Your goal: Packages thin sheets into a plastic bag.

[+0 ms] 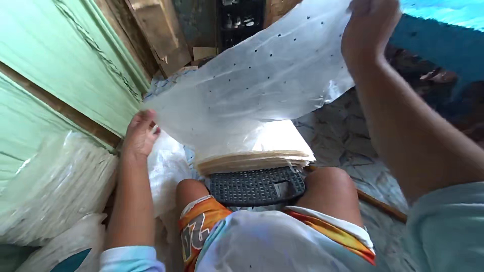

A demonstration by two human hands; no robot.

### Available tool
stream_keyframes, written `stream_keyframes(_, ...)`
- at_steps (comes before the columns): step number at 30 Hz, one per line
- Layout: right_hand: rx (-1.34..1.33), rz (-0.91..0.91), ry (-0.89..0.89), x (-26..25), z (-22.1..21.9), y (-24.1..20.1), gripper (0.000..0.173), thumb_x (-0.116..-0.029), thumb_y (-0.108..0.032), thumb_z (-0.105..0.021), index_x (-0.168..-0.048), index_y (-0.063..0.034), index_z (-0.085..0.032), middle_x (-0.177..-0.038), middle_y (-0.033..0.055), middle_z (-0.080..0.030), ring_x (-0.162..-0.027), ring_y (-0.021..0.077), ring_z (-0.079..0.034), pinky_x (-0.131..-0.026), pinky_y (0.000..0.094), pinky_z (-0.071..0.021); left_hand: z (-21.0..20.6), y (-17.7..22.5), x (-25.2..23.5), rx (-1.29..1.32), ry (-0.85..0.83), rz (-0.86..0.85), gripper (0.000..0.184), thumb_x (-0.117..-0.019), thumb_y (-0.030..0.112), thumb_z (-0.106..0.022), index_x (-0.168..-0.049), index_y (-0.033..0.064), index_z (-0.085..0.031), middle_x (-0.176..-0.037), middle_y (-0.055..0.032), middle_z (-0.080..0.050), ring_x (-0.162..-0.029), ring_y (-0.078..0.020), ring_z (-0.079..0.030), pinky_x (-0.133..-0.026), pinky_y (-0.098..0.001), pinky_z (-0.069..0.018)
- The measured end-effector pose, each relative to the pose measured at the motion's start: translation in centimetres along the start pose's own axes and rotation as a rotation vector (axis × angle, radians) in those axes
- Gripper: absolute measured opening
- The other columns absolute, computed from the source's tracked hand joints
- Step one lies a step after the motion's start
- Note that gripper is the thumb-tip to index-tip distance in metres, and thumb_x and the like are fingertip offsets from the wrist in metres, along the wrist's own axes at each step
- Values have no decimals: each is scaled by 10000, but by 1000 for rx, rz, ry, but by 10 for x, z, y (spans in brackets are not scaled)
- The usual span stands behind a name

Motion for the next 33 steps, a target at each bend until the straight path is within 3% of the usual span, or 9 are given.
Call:
stream_keyframes(2, -55, -153, -125, 29, -35, 29, 455, -1101, -259, -338, -1313, 82, -553, -1304, 282, -592, -1232, 351, -582, -1075, 495, -436, -23, -17, 9, 273, 20, 129, 498, -1078, 469, -426, -1486, 185, -418, -1330, -46, -614, -1195, -183, -615, -979, -452, -544)
stream_keyframes(8, 174, -181, -79, 84, -81, 82, 460, -1129, -318, -255, -1329, -23, -545, -1124, 296, -679, -1060, 497, -670, -855, 679, -495, -13, -5, -24, -454, 396, -164, 464, -1118, 320, -383, -1211, -69, -619, -1106, -220, -683, -1009, -299, -664, -933, -500, -516)
stream_keyframes(11, -96, -329, -110, 67, -89, 118, 529, -1097, -426, -396, -1300, 26, -579, -1173, 234, -661, -1064, 318, -663, -953, 496, -514, -21, 28, -31, -617, 485, -333, 440, -1123, 261, -328, -1259, -82, -567, -1045, -233, -662, -936, -302, -667, -881, -477, -538)
stream_keyframes(13, -370, -505, -285, 69, -113, 148, 512, -1028, -485, -567, -1251, -27, -617, -1055, 82, -652, -887, 123, -635, -842, 360, -551, -27, 19, -48, -585, 396, -256, 449, -1121, 270, -348, -1332, -87, -521, -1219, -266, -636, -1127, -334, -639, -1008, -500, -496)
stream_keyframes(15, -262, -532, -440, 86, -135, 168, 407, -1053, -361, -553, -1210, 7, -625, -1017, 124, -647, -843, 174, -623, -807, 414, -548, -39, -18, -69, -567, 260, -92, 448, -1123, 263, -342, -1326, -77, -552, -1297, -275, -612, -1222, -370, -594, -1056, -551, -447)
stream_keyframes(18, 186, -549, -584, 136, -165, 197, 441, -1098, -328, -450, -1261, 46, -615, -1212, 364, -620, -1138, 553, -597, -914, 755, -441, -60, -100, -84, -736, 121, 125, 461, -1130, 253, -308, -1358, -72, -542, -1318, -303, -600, -1249, -445, -578, -1060, -613, -442)
stream_keyframes(25, 542, -694, -810, 260, -226, 283, 527, -1095, -469, -379, -1254, -41, -642, -1173, 295, -678, -1134, 508, -638, -893, 706, -482, -81, -289, -76, -1072, -130, 455, 410, -1124, 282, -349, -1375, 26, -549, -1255, -274, -649, -1184, -444, -634, -986, -628, -491)
stream_keyframes(30, 391, -478, -652, 224, -233, 254, 479, -976, -211, -663, -1333, 87, -547, -1364, 384, -507, -1264, 584, -496, -960, 759, -419, -102, -229, -93, -1177, -20, 299, 518, -964, 76, -569, -1479, 68, -504, -1389, -338, -523, -1241, -547, -532, -937, -726, -448)
stream_keyframes(33, 184, -221, -813, 220, -291, 182, 617, -1040, -419, -552, -1491, -5, -474, -1576, 250, -408, -1477, 455, -350, -1152, 707, -278, -193, -194, -98, -1095, -204, 58, 501, -1097, 267, -410, -1567, 95, -404, -1590, -232, -393, -1491, -494, -281, -1105, -755, -264)
Point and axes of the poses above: each hand's wrist, its own x-axis away from the middle knuckle, its own z-axis out of the back of the hand, y = z × x, the point moved 10 cm from there along -x, towards the middle knuckle
